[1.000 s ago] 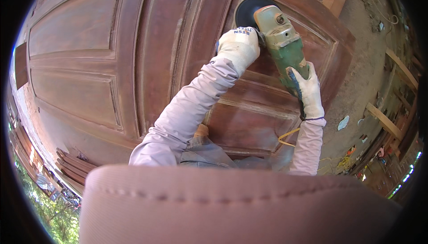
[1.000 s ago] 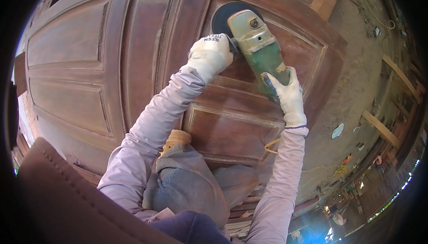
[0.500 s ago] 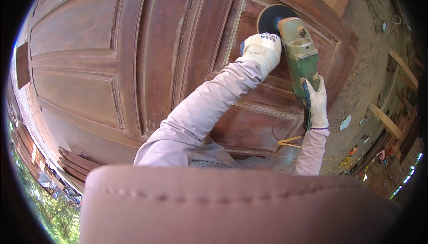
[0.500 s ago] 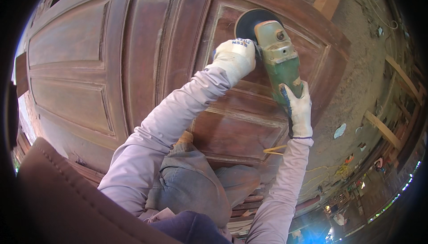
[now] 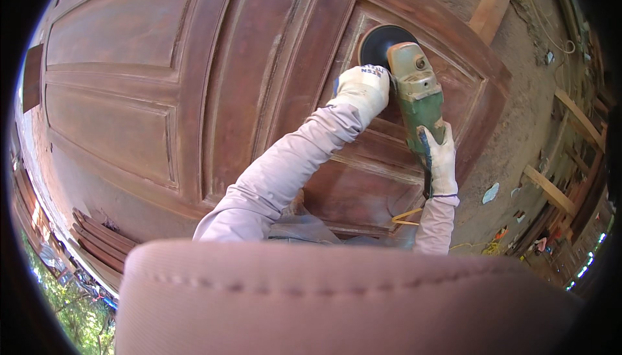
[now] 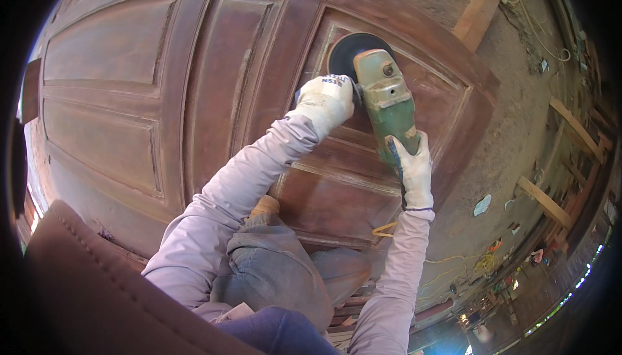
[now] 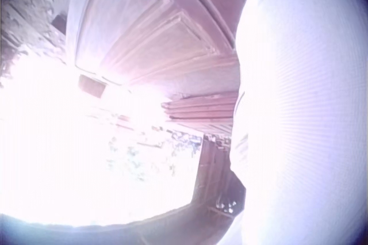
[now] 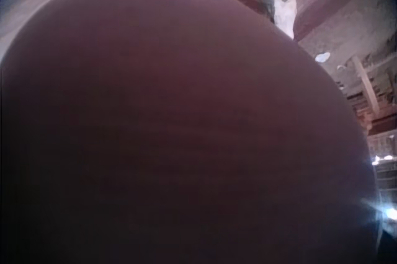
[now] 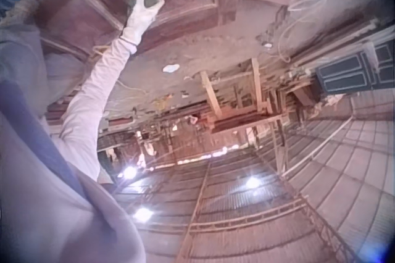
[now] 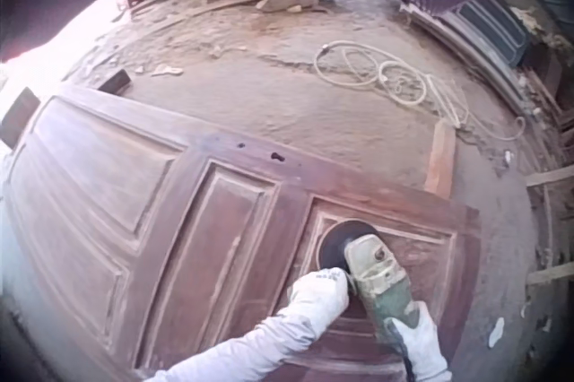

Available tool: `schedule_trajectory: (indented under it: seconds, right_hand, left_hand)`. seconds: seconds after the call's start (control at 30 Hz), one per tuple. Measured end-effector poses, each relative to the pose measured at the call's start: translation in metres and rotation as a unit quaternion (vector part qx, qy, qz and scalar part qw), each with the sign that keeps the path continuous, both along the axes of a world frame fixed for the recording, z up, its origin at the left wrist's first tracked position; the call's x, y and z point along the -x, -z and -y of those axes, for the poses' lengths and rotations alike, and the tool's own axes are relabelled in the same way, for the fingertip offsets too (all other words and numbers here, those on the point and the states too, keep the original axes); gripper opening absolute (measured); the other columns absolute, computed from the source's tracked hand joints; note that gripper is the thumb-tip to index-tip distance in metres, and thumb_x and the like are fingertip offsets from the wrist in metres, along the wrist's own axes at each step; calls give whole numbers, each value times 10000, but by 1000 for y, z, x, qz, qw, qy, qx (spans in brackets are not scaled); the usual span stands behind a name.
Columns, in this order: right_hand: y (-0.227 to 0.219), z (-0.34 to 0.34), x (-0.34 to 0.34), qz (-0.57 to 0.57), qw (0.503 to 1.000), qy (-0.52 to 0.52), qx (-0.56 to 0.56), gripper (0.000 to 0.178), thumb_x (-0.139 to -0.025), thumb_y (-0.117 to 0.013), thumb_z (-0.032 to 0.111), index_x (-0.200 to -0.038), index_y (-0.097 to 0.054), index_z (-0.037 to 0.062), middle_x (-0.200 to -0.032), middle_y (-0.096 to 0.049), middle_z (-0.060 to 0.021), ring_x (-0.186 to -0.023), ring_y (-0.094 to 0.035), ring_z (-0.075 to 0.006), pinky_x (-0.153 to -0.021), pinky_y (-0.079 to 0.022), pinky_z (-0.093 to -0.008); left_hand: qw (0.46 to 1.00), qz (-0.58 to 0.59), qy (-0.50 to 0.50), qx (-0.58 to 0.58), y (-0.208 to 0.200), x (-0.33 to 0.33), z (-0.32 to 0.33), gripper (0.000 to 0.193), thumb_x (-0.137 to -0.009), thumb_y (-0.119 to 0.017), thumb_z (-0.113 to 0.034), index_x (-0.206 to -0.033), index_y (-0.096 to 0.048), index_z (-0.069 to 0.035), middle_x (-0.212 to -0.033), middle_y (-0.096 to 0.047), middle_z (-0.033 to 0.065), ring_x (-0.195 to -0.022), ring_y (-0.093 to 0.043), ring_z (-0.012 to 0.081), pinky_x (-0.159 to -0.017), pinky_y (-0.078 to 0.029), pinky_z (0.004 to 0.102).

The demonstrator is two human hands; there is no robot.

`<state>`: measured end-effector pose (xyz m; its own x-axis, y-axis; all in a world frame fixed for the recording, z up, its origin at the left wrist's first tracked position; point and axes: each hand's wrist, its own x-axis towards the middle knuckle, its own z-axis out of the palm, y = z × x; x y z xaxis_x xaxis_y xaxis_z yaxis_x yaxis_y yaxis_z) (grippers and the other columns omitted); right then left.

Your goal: The person uses a green electric sander to smooth the surface of a large wooden door lying on the floor. They move the sander across the flat panels and along the raised edges, systematically covering the door's surface.

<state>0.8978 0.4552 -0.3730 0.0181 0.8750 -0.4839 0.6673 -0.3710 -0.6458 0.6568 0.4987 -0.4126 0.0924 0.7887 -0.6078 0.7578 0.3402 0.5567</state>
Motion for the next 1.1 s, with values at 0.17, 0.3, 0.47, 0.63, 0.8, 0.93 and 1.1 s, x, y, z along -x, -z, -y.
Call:
schedule_trajectory:
  seconds: [0.17,0.3,0.47,0.63,0.8,0.93,1.1]
  right_hand:
    - [-6,-11,13,31,999,1,-22,466,-857,-807,285,-1194,-594,43,-1081,-701,-92,-949,-636,-164,-828,-516,-333]
    - [-10,-15,6,26,999,33,-18,460,-859,-806,285,-1188,-601,39,-1068,-705,-83,-931,-638,-157,-823,-516,-327]
    - [-3,1,-15,-13,998,66,-13,453,-862,-803,290,-1177,-600,35,-1024,-700,-68,-897,-634,-143,-780,-526,-315]
    - [-1,-7,10,24,999,5,-22,500,-837,-824,301,-1184,-581,35,-1040,-702,-93,-914,-645,-160,-810,-522,-323]
    - [-9,-19,31,22,1000,-5,-9,495,-832,-829,293,-1182,-589,39,-1052,-708,-90,-925,-650,-165,-827,-520,-330]
    - [-10,-21,28,28,1000,6,2,480,-835,-827,274,-1183,-593,39,-1058,-708,-86,-925,-648,-158,-828,-519,-327]
    - [-6,-16,15,20,999,35,2,470,-845,-817,253,-1194,-592,34,-1059,-701,-82,-935,-637,-149,-830,-518,-319]
  left_hand:
    - [1000,-1,-3,9,-13,13,-7,247,-906,-598,-233,-1036,-764,-103,-1013,-746,168,-980,-722,330,-832,-579,440]
    - [1000,15,15,2,-8,2,-17,248,-912,-592,-234,-1040,-767,-115,-1034,-747,157,-991,-720,335,-825,-583,456]
    - [999,22,38,1,-3,-18,-14,241,-896,-608,-233,-1032,-768,-114,-1020,-745,167,-988,-718,347,-836,-581,445]
    - [1000,-5,-22,-21,2,8,-1,230,-871,-631,-237,-988,-768,-94,-978,-743,180,-959,-723,336,-828,-576,453]
    - [1000,-4,-28,7,-11,29,-3,258,-891,-609,-252,-1016,-763,-87,-991,-745,175,-966,-722,340,-830,-578,449]
    - [1000,3,-16,11,-10,24,-9,247,-893,-608,-241,-1017,-765,-95,-1010,-746,170,-980,-719,348,-831,-578,455]
    - [1000,11,8,3,-2,11,-14,242,-901,-600,-235,-1017,-765,-102,-1017,-745,170,-979,-722,341,-818,-581,454]
